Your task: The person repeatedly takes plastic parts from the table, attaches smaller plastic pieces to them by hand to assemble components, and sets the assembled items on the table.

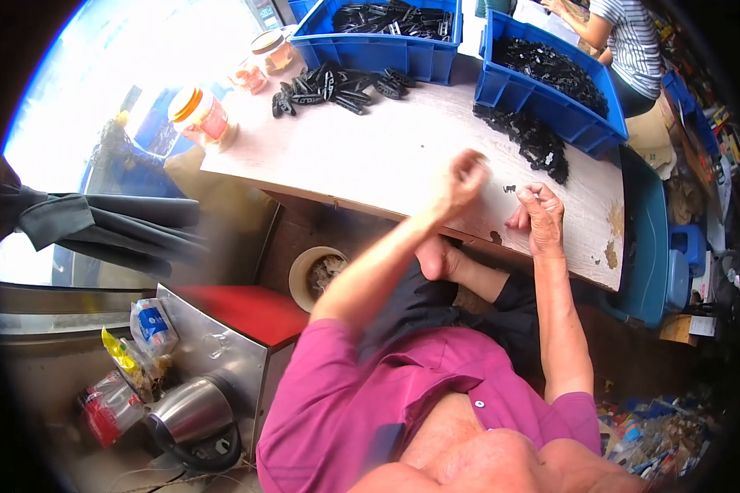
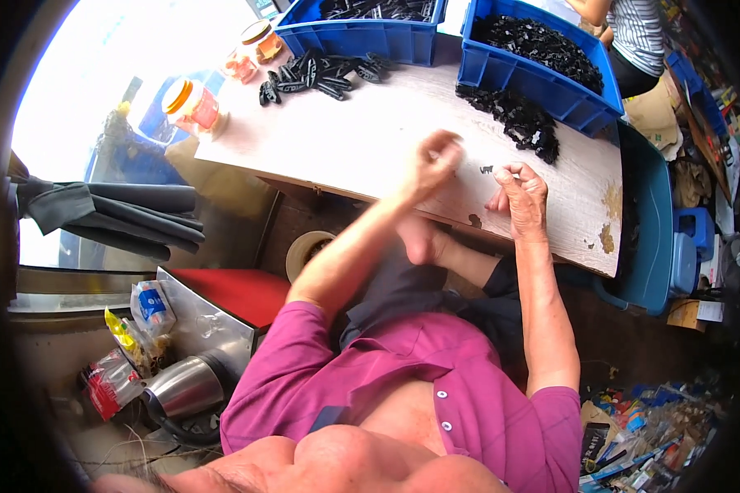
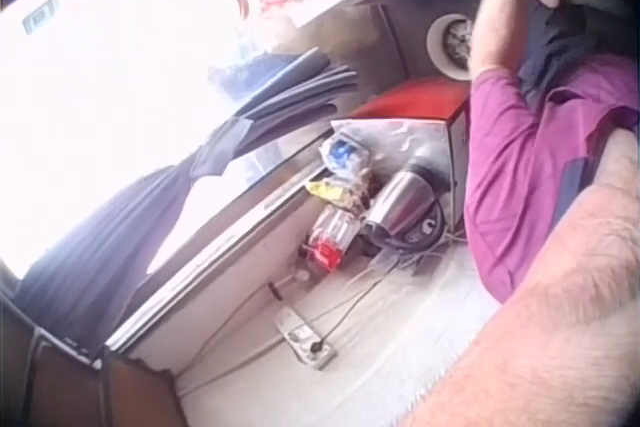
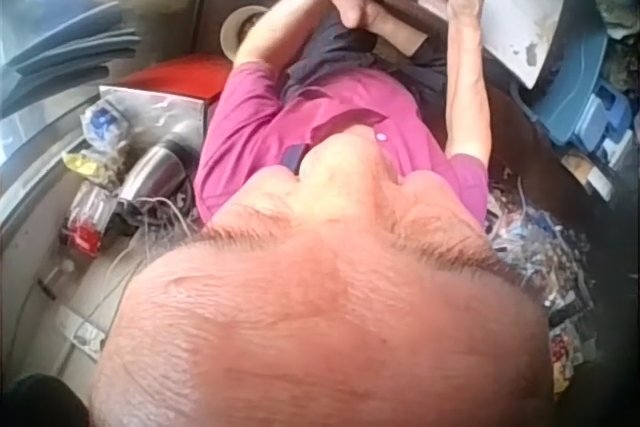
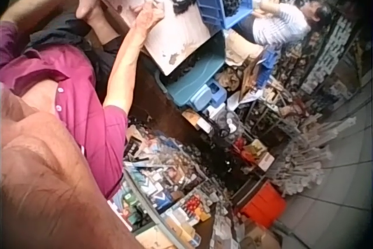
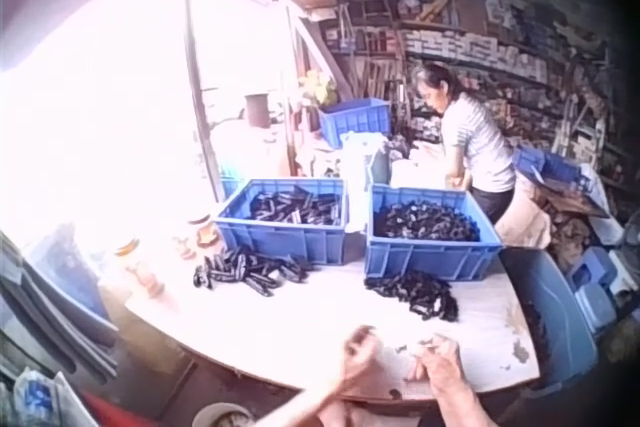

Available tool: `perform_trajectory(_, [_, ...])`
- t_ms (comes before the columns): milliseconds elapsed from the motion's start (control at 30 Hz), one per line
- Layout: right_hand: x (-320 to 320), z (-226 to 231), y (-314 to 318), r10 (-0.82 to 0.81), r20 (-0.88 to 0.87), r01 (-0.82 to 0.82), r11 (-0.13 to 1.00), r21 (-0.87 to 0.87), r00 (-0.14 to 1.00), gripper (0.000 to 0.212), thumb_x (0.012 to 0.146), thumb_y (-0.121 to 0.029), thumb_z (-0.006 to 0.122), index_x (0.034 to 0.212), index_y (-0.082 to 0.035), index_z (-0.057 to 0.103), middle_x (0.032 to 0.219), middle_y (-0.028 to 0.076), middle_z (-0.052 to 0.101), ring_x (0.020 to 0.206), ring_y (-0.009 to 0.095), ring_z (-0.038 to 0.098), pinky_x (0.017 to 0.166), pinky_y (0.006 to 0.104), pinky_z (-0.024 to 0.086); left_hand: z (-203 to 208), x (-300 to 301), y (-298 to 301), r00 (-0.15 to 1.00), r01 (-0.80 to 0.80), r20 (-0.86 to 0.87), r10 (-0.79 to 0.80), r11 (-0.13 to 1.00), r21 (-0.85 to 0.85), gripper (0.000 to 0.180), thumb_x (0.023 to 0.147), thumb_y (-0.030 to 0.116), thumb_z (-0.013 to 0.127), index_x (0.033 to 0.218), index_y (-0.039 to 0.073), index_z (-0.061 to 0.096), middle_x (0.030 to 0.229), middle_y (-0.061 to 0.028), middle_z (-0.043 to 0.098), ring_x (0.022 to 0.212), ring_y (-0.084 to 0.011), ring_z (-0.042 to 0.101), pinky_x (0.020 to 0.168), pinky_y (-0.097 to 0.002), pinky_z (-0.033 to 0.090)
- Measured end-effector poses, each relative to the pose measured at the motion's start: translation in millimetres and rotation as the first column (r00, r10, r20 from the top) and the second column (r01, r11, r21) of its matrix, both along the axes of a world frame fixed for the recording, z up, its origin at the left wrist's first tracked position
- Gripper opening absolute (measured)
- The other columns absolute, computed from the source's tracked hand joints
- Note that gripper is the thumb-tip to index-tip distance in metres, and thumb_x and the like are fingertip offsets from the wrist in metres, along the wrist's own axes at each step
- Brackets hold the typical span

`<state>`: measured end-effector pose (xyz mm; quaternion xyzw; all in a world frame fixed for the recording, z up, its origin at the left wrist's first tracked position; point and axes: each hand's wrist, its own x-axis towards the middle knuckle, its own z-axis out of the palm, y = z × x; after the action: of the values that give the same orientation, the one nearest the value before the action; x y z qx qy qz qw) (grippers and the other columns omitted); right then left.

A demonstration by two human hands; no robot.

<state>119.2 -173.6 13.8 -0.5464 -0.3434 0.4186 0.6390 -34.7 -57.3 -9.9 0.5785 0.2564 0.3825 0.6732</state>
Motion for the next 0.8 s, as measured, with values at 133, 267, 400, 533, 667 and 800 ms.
perform_trajectory(133, [-4.3, 4.9, 1.3, -0.018, -0.058, 0.02, 0.999, 0.033, 0.998, 0.017, 0.085, -0.019, 0.071, 0.088, -0.005, 0.062, 0.046, 0.0, 0.047, 0.039, 0.013, 0.051, 0.045, 0.0291, 0.049, 25.1, -95.1, 95.7, 0.448, -0.319, 0.0, 0.894, 0.16, 0.934, 0.022, 0.082, 0.01, 0.066, 0.103, 0.006, 0.063, 0.102, -0.0157, 0.061, 0.09, -0.0301, 0.06, 0.079, -0.0418, 0.05])
perform_trajectory(267, [-4.2, 3.5, 3.7, -0.024, -0.074, 0.026, 0.999, 0.032, 0.997, 0.018, 0.085, -0.02, 0.071, 0.088, -0.005, 0.062, 0.047, 0.0, 0.047, 0.039, 0.013, 0.052, 0.045, 0.0305, 0.05, 11.7, -132.6, 129.0, 0.319, -0.127, -0.299, 0.899, 0.354, 0.927, 0.015, 0.084, 0.019, 0.063, 0.093, 0.007, 0.062, 0.095, -0.014, 0.063, 0.088, -0.0327, 0.061, 0.076, -0.0446, 0.05])
perform_trajectory(400, [-4.0, 2.9, 2.2, -0.039, -0.052, 0.039, 0.999, -0.01, 0.998, 0.015, 0.087, -0.02, 0.069, 0.089, -0.008, 0.061, 0.047, 0.0, 0.045, 0.041, 0.013, 0.051, 0.045, 0.0299, 0.051, 7.2, -131.7, 126.6, 0.329, -0.083, -0.375, 0.867, 0.422, 0.903, 0.011, 0.083, 0.016, 0.063, 0.085, 0.007, 0.058, 0.092, -0.0116, 0.065, 0.085, -0.0324, 0.063, 0.075, -0.0447, 0.05])
perform_trajectory(533, [-1.3, 1.3, 0.5, -0.039, -0.054, 0.039, 0.999, -0.004, 0.998, 0.015, 0.087, -0.019, 0.069, 0.09, -0.008, 0.061, 0.047, 0.0, 0.046, 0.041, 0.013, 0.052, 0.046, 0.0304, 0.052, 15.2, -128.3, 122.3, 0.308, -0.117, -0.314, 0.898, 0.363, 0.924, 0.015, 0.083, 0.014, 0.062, 0.097, 0.008, 0.064, 0.096, -0.0109, 0.067, 0.09, -0.0318, 0.063, 0.081, -0.0451, 0.049])
perform_trajectory(667, [-3.8, 2.6, 1.0, -0.026, -0.065, 0.026, 1.0, 0.01, 0.998, 0.015, 0.086, -0.019, 0.069, 0.09, -0.007, 0.061, 0.047, 0.001, 0.046, 0.041, 0.013, 0.052, 0.046, 0.0308, 0.052, 11.7, -134.6, 135.3, 0.227, -0.044, -0.301, 0.926, 0.319, 0.947, 0.02, 0.085, 0.02, 0.061, 0.1, 0.009, 0.067, 0.097, -0.0101, 0.067, 0.095, -0.0306, 0.062, 0.083, -0.045, 0.047])
perform_trajectory(800, [-2.5, 0.3, 0.1, -0.033, -0.055, 0.033, 0.999, 0.009, 0.998, 0.015, 0.087, -0.019, 0.069, 0.09, -0.007, 0.061, 0.047, 0.001, 0.046, 0.041, 0.013, 0.052, 0.047, 0.0312, 0.052, 11.5, -133.8, 137.5, 0.143, -0.039, -0.357, 0.923, 0.366, 0.93, 0.024, 0.088, 0.029, 0.058, 0.095, 0.009, 0.07, 0.101, -0.0092, 0.067, 0.102, -0.0296, 0.059, 0.087, -0.0443, 0.044])
